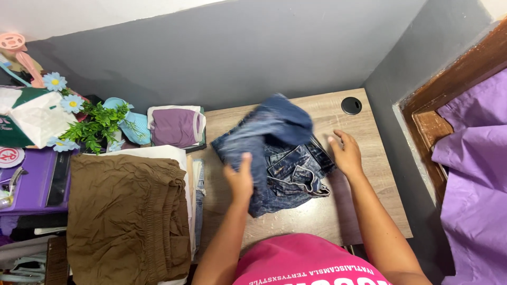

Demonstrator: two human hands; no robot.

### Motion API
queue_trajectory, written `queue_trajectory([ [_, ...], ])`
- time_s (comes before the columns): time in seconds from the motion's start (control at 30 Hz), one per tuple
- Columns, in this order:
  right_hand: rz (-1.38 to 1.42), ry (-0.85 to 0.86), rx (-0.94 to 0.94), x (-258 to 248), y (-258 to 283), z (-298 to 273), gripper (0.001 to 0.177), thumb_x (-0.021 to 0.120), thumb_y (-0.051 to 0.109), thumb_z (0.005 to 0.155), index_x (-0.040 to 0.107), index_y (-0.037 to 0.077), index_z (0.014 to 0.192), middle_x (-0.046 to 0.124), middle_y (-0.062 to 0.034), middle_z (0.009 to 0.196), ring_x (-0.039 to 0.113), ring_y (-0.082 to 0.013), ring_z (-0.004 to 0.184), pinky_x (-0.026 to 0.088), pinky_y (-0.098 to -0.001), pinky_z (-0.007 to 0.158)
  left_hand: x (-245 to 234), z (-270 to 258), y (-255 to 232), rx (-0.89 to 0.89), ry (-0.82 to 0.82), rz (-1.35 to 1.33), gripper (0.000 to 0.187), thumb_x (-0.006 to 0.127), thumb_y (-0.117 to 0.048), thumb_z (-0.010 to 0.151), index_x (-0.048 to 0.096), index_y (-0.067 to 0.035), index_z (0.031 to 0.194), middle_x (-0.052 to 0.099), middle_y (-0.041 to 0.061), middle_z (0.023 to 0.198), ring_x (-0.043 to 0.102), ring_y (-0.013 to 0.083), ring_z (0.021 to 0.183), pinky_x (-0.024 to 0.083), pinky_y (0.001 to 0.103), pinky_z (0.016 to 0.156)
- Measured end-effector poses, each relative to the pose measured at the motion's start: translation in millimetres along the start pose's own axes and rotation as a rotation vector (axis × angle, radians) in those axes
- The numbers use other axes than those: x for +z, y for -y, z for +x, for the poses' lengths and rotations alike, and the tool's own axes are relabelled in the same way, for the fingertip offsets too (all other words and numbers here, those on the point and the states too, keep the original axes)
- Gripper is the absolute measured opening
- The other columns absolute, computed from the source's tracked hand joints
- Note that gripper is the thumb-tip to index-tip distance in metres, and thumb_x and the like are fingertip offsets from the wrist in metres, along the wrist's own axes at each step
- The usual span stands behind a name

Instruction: The recorder is folding several items of laundry, including a white cloth, brown shorts, and denim jeans, on a wooden desk.

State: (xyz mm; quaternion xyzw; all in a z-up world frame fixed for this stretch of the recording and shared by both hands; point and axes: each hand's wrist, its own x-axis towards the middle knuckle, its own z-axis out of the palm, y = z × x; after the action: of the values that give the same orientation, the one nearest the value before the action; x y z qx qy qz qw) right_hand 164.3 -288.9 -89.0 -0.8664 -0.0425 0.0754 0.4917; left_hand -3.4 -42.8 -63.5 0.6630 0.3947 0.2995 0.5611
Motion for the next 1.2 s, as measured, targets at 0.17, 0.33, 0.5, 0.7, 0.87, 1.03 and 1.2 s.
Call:
queue_trajectory([
  [0.17,-0.185,0.346,0.222,16.1,-49.6,11.1,0.075,0.041,0.075,0.102,0.051,0.02,0.153,0.06,-0.0228,0.143,0.049,-0.04,0.139,0.037,-0.0519,0.118,-70.7,16.9,-23.1,-0.264,-0.618,-0.717,0.05,0.085,-0.023,0.085,0.061,-0.009,0.127,0.068,0.015,0.114,0.071,0.0283,0.098,0.059,0.042,0.081],
  [0.33,-0.23,0.41,0.208,35.3,7.7,-8.3,0.077,0.069,0.066,0.085,0.065,0.009,0.136,0.069,-0.0268,0.127,0.059,-0.0437,0.129,0.044,-0.0519,0.111,-94.4,8.9,-1.9,-0.125,-0.598,-0.669,0.042,0.081,-0.016,0.09,0.06,-0.014,0.127,0.067,0.007,0.116,0.068,0.0177,0.103,0.059,0.035,0.089],
  [0.5,-0.438,0.309,0.122,53.7,-37.5,18.3,0.043,0.067,0.036,0.094,0.07,0.018,0.133,0.075,-0.0184,0.116,0.067,-0.0386,0.119,0.052,-0.0507,0.1,-96.8,12.8,16.6,-0.101,-0.551,-0.68,0.042,0.081,-0.012,0.088,0.063,-0.012,0.126,0.068,0.008,0.114,0.068,0.0174,0.104,0.06,0.036,0.088],
  [0.7,-0.432,0.108,0.104,-45.3,-76.2,48.1,0.04,0.068,0.035,0.099,0.073,0.011,0.13,0.072,-0.0288,0.116,0.063,-0.0487,0.119,0.049,-0.0578,0.098,-77.9,-9.0,55.5,-0.14,-0.387,-0.697,0.057,0.079,-0.008,0.085,0.054,-0.012,0.137,0.059,0.009,0.128,0.056,0.02,0.117,0.051,0.043,0.099],
  [0.87,-0.609,0.127,-0.195,-84.6,-30.5,16.2,0.062,0.053,0.047,0.101,0.056,0.003,0.145,0.056,-0.0257,0.145,0.051,-0.044,0.132,0.04,-0.0533,0.109,-91.5,-57.7,90.4,-0.568,-0.006,-0.604,0.07,0.064,-0.009,0.085,0.045,-0.007,0.152,0.053,0.013,0.151,0.052,0.0334,0.138,0.046,0.054,0.111],
  [1.03,-0.141,0.618,-0.047,-72.8,4.5,-44.4,0.1,0.059,0.063,0.072,0.033,0.018,0.158,0.034,-0.0068,0.165,0.031,-0.0223,0.152,0.022,-0.0409,0.123,-137.6,-50.2,139.7,-0.668,0.021,-0.668,0.046,0.067,-0.002,0.085,0.06,0.001,0.13,0.066,0.02,0.127,0.063,0.037,0.115,0.055,0.056,0.096],
  [1.2,-0.679,0.764,-0.251,-41.9,28.0,-81.6,0.162,0.11,0.049,0.053,-0.007,0.03,0.164,-0.016,-0.0075,0.172,-0.02,-0.0303,0.158,-0.011,-0.0509,0.122,-147.6,-34.3,94.2,-0.494,-0.1,-0.516,0.072,0.069,-0.005,0.081,0.048,-0.004,0.15,0.062,0.017,0.137,0.061,0.0318,0.124,0.049,0.047,0.103],
])
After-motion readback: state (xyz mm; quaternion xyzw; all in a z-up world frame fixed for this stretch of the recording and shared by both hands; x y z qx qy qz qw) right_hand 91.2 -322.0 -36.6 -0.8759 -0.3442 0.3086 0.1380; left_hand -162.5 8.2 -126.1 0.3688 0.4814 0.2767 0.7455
